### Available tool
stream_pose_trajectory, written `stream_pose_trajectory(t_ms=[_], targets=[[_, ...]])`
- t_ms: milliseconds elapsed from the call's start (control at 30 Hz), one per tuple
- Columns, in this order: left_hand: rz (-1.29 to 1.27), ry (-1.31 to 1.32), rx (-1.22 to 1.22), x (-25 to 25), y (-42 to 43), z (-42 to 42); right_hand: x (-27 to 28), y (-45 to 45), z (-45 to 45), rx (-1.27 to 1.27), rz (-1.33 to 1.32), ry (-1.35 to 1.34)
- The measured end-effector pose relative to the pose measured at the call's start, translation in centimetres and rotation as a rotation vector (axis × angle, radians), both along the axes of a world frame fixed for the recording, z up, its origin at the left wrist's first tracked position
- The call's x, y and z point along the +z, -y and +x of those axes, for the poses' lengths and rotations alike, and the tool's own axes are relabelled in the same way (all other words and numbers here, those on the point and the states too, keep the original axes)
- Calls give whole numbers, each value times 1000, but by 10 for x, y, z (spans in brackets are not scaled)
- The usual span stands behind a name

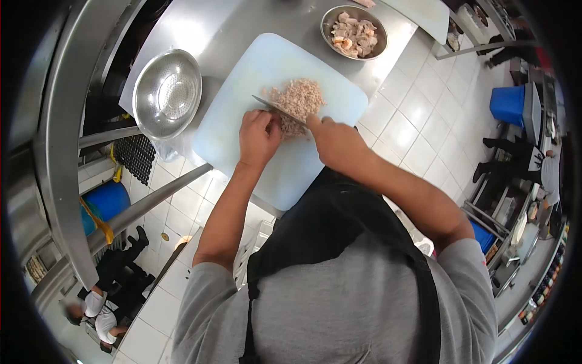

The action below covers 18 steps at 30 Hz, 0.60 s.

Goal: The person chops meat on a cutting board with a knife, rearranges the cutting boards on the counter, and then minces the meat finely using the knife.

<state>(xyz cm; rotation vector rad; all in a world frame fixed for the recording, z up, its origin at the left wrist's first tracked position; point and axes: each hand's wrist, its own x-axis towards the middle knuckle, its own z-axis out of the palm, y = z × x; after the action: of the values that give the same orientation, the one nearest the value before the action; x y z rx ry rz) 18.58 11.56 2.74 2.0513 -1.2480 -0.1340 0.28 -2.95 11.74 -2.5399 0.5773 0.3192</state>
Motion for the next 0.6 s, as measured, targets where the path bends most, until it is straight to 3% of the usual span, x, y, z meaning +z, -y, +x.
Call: stream_pose_trajectory(t_ms=[133,267,433,600], targets=[[-19,-30,5,1,-3,-1,24,0,-7,16,19,3],[-6,-16,-18,-2,-7,-2,-5,-6,-14,-2,22,5],[-17,-19,-15,-1,-5,-1,28,1,-5,38,52,-38],[14,5,-36,-10,-12,-1,-9,-6,-8,34,18,-4]])
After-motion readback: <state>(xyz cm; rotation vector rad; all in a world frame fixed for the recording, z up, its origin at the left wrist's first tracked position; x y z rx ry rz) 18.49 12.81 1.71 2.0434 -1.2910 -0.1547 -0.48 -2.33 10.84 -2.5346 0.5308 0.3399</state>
